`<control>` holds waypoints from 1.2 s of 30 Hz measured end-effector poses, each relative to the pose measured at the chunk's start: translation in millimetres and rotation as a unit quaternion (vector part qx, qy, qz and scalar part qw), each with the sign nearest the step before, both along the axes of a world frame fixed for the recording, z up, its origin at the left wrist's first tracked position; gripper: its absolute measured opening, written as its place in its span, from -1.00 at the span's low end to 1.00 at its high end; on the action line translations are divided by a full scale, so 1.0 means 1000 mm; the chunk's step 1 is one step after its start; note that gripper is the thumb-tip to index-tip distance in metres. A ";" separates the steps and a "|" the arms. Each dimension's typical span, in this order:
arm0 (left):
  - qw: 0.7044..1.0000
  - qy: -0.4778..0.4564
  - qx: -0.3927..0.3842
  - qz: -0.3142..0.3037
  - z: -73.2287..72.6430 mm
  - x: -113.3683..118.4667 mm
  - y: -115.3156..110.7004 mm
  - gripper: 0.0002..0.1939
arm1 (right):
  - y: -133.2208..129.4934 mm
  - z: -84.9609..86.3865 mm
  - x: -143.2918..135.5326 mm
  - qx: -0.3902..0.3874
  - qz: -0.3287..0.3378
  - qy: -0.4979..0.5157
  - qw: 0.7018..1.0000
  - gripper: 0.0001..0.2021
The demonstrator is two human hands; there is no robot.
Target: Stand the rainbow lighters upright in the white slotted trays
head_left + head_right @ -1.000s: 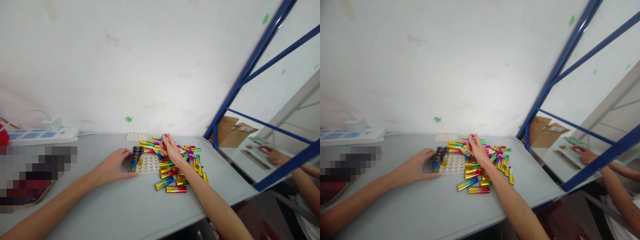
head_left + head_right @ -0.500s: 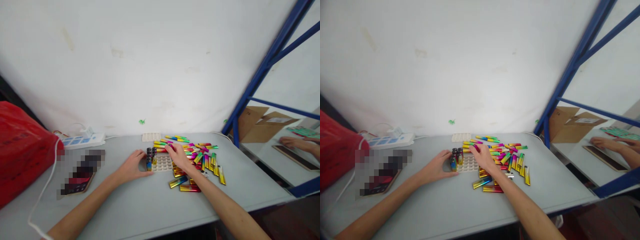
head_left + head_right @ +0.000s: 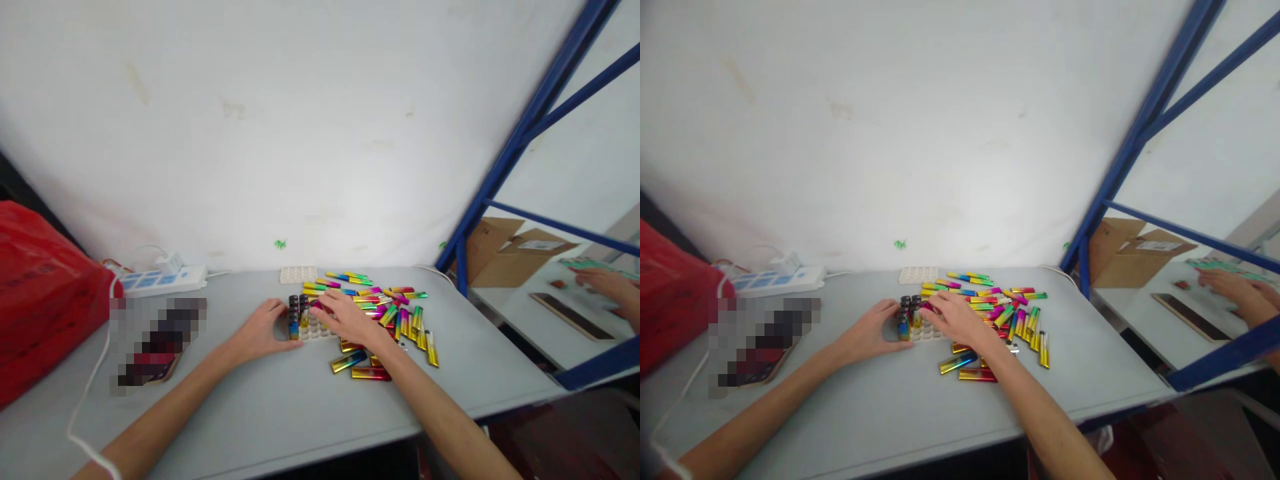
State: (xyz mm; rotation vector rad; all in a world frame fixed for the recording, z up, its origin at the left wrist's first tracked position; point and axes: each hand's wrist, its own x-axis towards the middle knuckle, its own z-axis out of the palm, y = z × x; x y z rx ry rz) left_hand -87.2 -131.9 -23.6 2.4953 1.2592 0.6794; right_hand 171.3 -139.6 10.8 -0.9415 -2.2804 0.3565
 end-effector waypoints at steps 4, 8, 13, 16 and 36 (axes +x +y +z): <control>1.000 -0.002 -0.009 0.006 0.000 0.000 0.000 -0.40 | -0.003 -0.003 -0.004 -0.055 -0.025 0.018 0.998 -0.57; 1.000 -0.006 -0.006 0.001 -0.002 0.000 0.001 -0.40 | 0.000 -0.014 -0.006 -0.080 0.037 0.006 0.996 -0.62; 1.000 0.004 0.001 -0.009 -0.001 -0.001 0.000 -0.44 | 0.003 -0.020 -0.010 0.017 0.024 -0.103 0.994 -0.66; 1.000 0.008 0.006 -0.014 -0.002 -0.001 0.000 -0.43 | 0.002 -0.018 -0.013 0.035 0.015 -0.126 0.991 -0.62; 1.000 0.008 0.008 0.003 -0.002 -0.001 0.004 -0.38 | 0.123 -0.036 0.096 -0.009 -0.211 -0.228 0.950 -0.61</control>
